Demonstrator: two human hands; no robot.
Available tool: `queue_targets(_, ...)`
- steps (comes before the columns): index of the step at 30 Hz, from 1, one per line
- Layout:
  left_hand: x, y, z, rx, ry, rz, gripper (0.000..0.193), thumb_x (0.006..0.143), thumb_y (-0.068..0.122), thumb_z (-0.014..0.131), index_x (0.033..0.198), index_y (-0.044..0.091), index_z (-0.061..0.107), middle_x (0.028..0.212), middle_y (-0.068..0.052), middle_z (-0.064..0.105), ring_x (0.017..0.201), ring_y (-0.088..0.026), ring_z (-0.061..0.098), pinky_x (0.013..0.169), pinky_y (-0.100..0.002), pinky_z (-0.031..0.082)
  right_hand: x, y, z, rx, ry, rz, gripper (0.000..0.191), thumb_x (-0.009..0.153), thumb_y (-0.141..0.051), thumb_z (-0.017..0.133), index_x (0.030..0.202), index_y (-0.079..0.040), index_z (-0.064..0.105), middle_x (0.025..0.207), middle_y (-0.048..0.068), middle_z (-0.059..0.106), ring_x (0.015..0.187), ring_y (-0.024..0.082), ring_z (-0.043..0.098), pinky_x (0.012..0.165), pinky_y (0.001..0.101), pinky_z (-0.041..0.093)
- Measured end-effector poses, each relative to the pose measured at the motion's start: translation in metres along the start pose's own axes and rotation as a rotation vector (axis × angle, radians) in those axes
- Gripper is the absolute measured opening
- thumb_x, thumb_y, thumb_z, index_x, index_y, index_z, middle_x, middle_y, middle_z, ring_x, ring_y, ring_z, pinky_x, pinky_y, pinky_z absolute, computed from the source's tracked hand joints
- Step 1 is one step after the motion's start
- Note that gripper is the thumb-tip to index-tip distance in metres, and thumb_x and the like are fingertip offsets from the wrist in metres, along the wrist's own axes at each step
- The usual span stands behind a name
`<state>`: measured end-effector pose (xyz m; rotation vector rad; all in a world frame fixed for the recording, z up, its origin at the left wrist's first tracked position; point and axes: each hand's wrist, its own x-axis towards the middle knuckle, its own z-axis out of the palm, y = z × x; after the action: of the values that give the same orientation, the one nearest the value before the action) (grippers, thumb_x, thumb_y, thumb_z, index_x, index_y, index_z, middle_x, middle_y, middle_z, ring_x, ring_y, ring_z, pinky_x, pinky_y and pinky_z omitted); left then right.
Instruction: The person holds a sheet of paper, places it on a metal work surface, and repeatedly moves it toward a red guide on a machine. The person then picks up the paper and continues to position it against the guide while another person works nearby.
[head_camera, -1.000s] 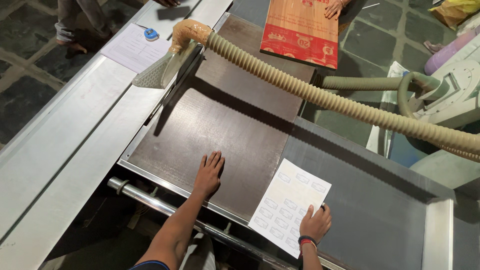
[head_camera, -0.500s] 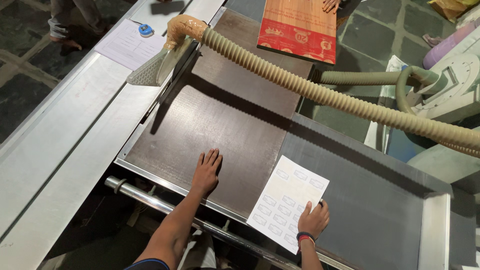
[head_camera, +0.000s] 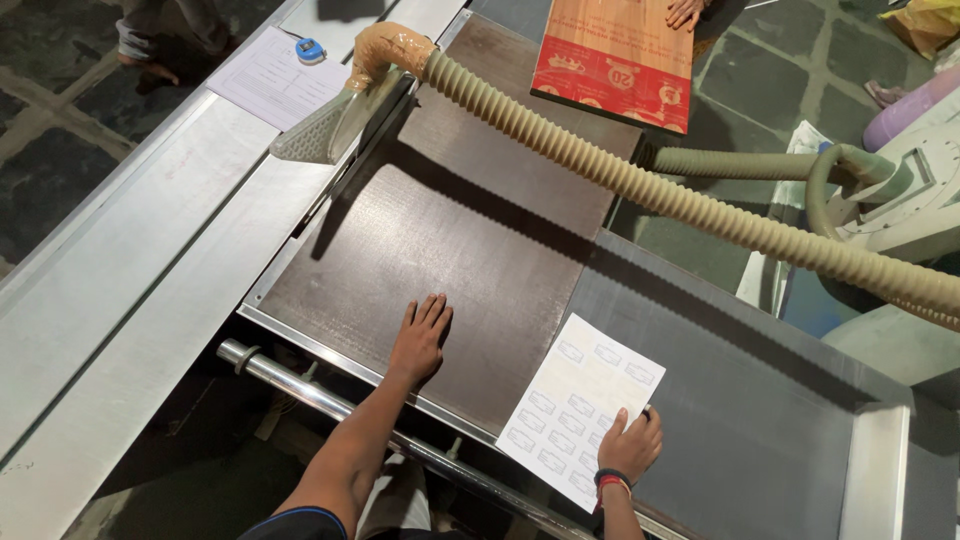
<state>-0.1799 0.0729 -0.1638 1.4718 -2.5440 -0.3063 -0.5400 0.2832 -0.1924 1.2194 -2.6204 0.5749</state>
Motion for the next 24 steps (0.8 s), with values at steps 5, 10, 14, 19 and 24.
queue_targets(5, 0.0006, -0.0008, -0.0012, -0.008, 0.002, -0.007, 0.074, 0.076, 0.007, 0.058, 0.149, 0.010, 0.042, 0.165, -0.011, 0.030, 0.154, -0.027, 0.021, 0.126, -0.050, 0.012, -0.0001, -0.0010, 0.0010, -0.001, -0.013, 0.005, 0.035, 0.103, -0.028, 0.057, 0.112, 0.006, 0.064, 0.144, 0.017, 0.055, 0.128, 0.037, 0.052, 0.111, 0.0515, 0.037)
queue_targets(10, 0.0015, 0.0021, -0.0042, 0.015, -0.024, -0.014, 0.077, 0.076, 0.007, 0.058, 0.151, 0.010, 0.040, 0.165, -0.010, 0.028, 0.155, -0.026, 0.019, 0.127, -0.049, 0.010, 0.0005, 0.0007, 0.0013, 0.013, -0.002, -0.004, 0.037, 0.103, -0.028, 0.057, 0.115, 0.006, 0.063, 0.143, 0.017, 0.055, 0.130, 0.037, 0.051, 0.112, 0.0511, 0.037)
queue_targets(14, 0.0030, 0.0054, -0.0076, 0.033, -0.066, -0.028, 0.079, 0.075, 0.009, 0.058, 0.152, 0.012, 0.038, 0.166, -0.009, 0.025, 0.155, -0.025, 0.017, 0.127, -0.048, 0.008, 0.0023, 0.0021, 0.0011, 0.020, -0.001, -0.010, 0.039, 0.104, -0.028, 0.057, 0.118, 0.008, 0.063, 0.144, 0.019, 0.055, 0.132, 0.037, 0.050, 0.113, 0.0511, 0.036)
queue_targets(19, 0.0033, 0.0063, -0.0090, 0.040, -0.055, -0.023, 0.079, 0.076, 0.010, 0.059, 0.152, 0.012, 0.039, 0.166, -0.009, 0.026, 0.155, -0.025, 0.018, 0.126, -0.048, 0.009, 0.0014, 0.0018, 0.0012, 0.028, -0.006, -0.002, 0.039, 0.103, -0.027, 0.058, 0.120, 0.008, 0.062, 0.143, 0.019, 0.055, 0.131, 0.038, 0.050, 0.113, 0.0512, 0.036)
queue_targets(24, 0.0038, 0.0036, -0.0077, 0.025, -0.042, -0.018, 0.078, 0.075, 0.010, 0.060, 0.151, 0.011, 0.040, 0.166, -0.010, 0.027, 0.155, -0.025, 0.019, 0.126, -0.049, 0.010, 0.0012, 0.0011, 0.0037, 0.039, 0.012, -0.018, 0.039, 0.103, -0.026, 0.058, 0.121, 0.008, 0.062, 0.142, 0.018, 0.056, 0.129, 0.038, 0.051, 0.111, 0.0512, 0.037)
